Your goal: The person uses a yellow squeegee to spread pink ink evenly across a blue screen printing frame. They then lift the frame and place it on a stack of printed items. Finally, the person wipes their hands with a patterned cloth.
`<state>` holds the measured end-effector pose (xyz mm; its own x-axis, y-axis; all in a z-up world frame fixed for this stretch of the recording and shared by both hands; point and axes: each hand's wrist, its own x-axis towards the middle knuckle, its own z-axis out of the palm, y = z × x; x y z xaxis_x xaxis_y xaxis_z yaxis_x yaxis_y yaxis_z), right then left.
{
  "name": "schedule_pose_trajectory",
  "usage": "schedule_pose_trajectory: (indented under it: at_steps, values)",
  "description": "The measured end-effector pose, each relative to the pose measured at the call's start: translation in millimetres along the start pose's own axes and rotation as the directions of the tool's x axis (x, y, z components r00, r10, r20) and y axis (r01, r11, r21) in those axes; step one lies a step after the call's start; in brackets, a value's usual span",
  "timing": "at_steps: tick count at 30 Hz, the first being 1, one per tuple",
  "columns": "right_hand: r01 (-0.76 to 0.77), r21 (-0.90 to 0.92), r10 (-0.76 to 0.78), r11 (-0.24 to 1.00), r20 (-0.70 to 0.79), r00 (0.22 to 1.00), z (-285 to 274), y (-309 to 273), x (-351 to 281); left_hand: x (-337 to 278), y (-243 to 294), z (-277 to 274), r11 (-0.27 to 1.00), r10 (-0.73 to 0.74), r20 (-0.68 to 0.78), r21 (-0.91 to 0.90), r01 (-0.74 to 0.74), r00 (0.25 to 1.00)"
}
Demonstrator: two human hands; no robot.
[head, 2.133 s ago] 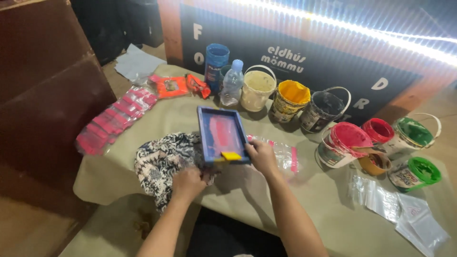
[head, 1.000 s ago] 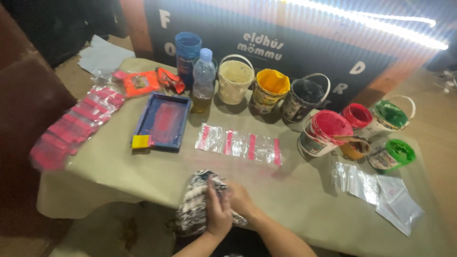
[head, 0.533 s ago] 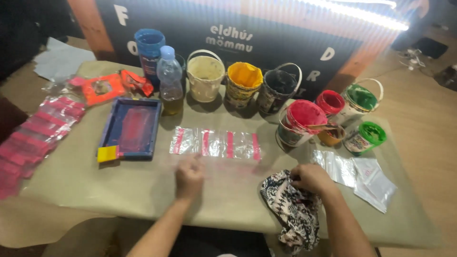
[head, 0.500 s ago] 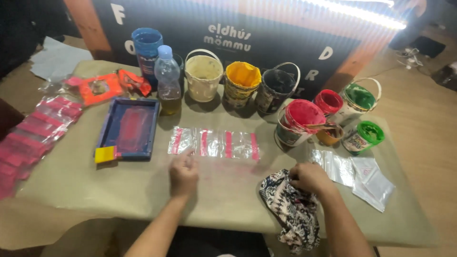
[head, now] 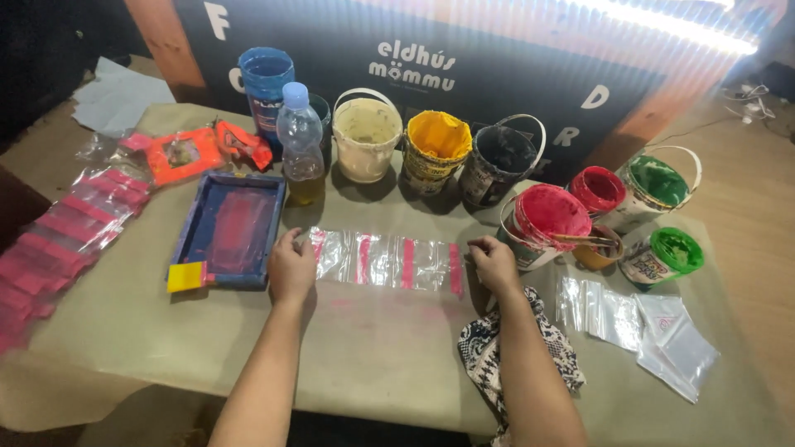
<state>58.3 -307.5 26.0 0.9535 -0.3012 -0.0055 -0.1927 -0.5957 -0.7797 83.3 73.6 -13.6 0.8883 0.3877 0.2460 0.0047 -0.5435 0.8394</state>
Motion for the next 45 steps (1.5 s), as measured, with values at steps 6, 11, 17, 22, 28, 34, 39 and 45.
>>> schedule_pose_trajectory:
  at_steps: [6, 11, 17, 22, 28, 34, 39, 45]
  values:
    - [-0.039, -0.026, 0.038, 0.999, -0.045, 0.998, 12, 28, 31, 36, -16, 22, 0.984, -0.044, 0.067, 0.177, 0.031, 0.997]
    - [-0.045, -0.125, 0.051, 0.991, 0.047, 0.998, 0, -29, 2, 48, -35, 33, 0.965, -0.016, 0.065, 0.262, -0.002, 0.998]
    - [-0.009, -0.239, 0.039, 0.971, 0.121, 0.992, -1, -28, 21, 51, -30, 21, 0.976, -0.017, 0.037, 0.217, 0.008, 0.999]
    - [-0.006, -0.25, 0.042, 0.968, 0.14, 0.989, -2, -19, 23, 43, -17, 11, 0.983, -0.002, 0.034, 0.185, -0.005, 0.999]
    - [-0.011, -0.226, 0.041, 0.974, 0.127, 0.991, -3, -11, 26, 41, -8, 13, 0.907, 0.083, 0.08, 0.407, -0.109, 0.993]
    - [0.004, -0.203, 0.026, 0.979, 0.145, 0.989, -5, -11, 24, 43, -5, 10, 0.896, -0.027, 0.159, 0.442, -0.047, 0.987]
    - [0.0, -0.203, 0.031, 0.979, 0.147, 0.989, -5, -20, 20, 46, -13, 14, 0.889, -0.061, 0.18, 0.456, -0.028, 0.982]
    - [0.035, -0.287, 0.009, 0.957, 0.151, 0.988, -3, -20, 21, 41, -3, 10, 0.909, -0.063, 0.185, 0.416, -0.02, 0.981]
